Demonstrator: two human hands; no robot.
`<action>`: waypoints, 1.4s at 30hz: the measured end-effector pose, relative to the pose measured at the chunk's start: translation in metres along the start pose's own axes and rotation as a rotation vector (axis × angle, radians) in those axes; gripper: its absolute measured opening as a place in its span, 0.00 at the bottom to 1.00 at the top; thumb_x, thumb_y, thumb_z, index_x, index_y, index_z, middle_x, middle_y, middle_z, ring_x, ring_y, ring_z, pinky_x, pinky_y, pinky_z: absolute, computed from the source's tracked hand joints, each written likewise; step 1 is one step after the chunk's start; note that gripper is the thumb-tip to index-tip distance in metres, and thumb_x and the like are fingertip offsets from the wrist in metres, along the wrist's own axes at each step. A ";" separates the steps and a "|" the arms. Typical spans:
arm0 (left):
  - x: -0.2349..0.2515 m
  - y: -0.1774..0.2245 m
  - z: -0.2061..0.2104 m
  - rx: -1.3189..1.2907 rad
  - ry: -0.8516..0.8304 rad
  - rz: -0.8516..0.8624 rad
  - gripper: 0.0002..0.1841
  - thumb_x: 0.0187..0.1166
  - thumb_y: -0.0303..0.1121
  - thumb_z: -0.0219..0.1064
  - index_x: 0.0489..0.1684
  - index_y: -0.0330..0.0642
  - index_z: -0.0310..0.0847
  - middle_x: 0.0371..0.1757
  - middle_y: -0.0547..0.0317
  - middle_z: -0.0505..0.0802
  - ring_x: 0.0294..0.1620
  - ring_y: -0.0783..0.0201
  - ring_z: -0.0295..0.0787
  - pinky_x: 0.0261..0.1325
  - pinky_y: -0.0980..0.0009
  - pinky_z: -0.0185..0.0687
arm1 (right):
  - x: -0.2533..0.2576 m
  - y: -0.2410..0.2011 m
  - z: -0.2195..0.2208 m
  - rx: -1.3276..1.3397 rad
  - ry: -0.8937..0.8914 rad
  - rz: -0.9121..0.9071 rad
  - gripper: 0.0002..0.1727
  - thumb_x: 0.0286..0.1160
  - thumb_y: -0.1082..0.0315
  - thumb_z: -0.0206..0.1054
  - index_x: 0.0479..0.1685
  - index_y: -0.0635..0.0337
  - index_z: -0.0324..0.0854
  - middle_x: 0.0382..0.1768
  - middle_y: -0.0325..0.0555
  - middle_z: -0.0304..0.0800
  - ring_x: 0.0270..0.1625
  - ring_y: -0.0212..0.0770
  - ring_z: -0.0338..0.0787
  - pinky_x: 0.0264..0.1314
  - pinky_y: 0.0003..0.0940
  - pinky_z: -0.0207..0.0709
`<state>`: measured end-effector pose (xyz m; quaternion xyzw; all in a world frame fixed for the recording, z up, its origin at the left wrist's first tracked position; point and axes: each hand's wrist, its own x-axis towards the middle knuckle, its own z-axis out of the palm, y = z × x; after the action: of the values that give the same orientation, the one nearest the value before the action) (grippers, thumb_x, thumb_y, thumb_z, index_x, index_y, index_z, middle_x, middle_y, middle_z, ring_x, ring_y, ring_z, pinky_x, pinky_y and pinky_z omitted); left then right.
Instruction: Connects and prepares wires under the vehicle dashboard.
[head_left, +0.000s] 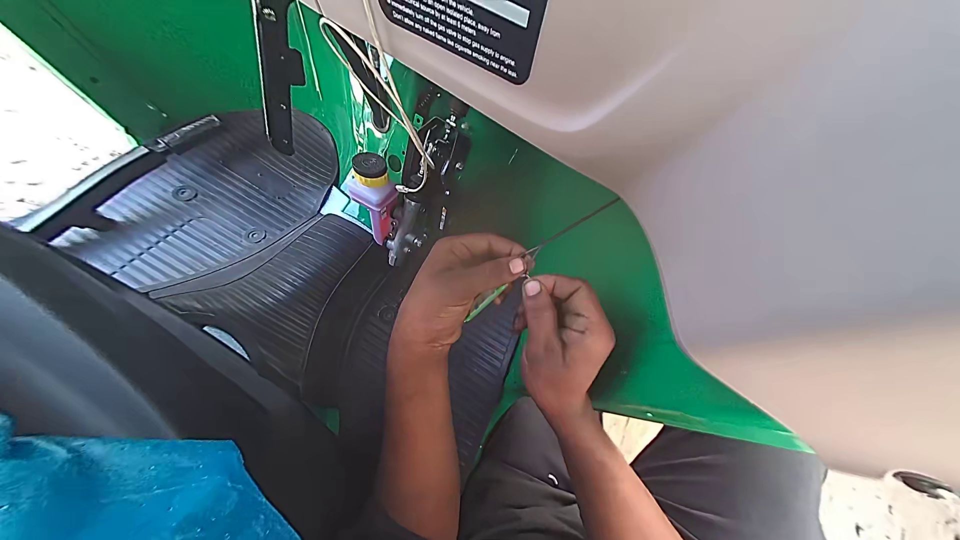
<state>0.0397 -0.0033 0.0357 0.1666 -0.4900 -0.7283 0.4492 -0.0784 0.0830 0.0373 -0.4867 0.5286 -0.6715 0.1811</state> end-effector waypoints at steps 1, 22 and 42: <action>0.000 0.000 -0.001 0.005 -0.006 0.008 0.07 0.80 0.28 0.68 0.43 0.34 0.90 0.36 0.51 0.92 0.29 0.68 0.84 0.31 0.76 0.83 | 0.001 -0.006 0.001 0.231 -0.025 0.199 0.05 0.83 0.76 0.61 0.39 0.66 0.81 0.21 0.44 0.83 0.17 0.34 0.82 0.18 0.29 0.83; -0.001 0.003 0.002 0.018 -0.007 0.023 0.07 0.80 0.29 0.69 0.44 0.34 0.90 0.36 0.52 0.92 0.28 0.68 0.85 0.30 0.75 0.83 | 0.002 0.003 -0.009 -0.440 0.063 -0.381 0.04 0.72 0.73 0.73 0.39 0.66 0.90 0.32 0.41 0.93 0.33 0.29 0.91 0.35 0.24 0.89; 0.000 0.003 0.003 0.087 0.003 0.080 0.07 0.81 0.29 0.68 0.46 0.36 0.89 0.38 0.54 0.91 0.30 0.68 0.86 0.33 0.76 0.86 | -0.002 -0.020 -0.011 -0.066 -0.018 0.077 0.21 0.70 0.80 0.71 0.63 0.66 0.80 0.37 0.44 0.90 0.34 0.35 0.90 0.37 0.29 0.90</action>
<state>0.0386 -0.0018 0.0397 0.1676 -0.5266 -0.6876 0.4709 -0.0810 0.0977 0.0542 -0.4779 0.5670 -0.6418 0.1954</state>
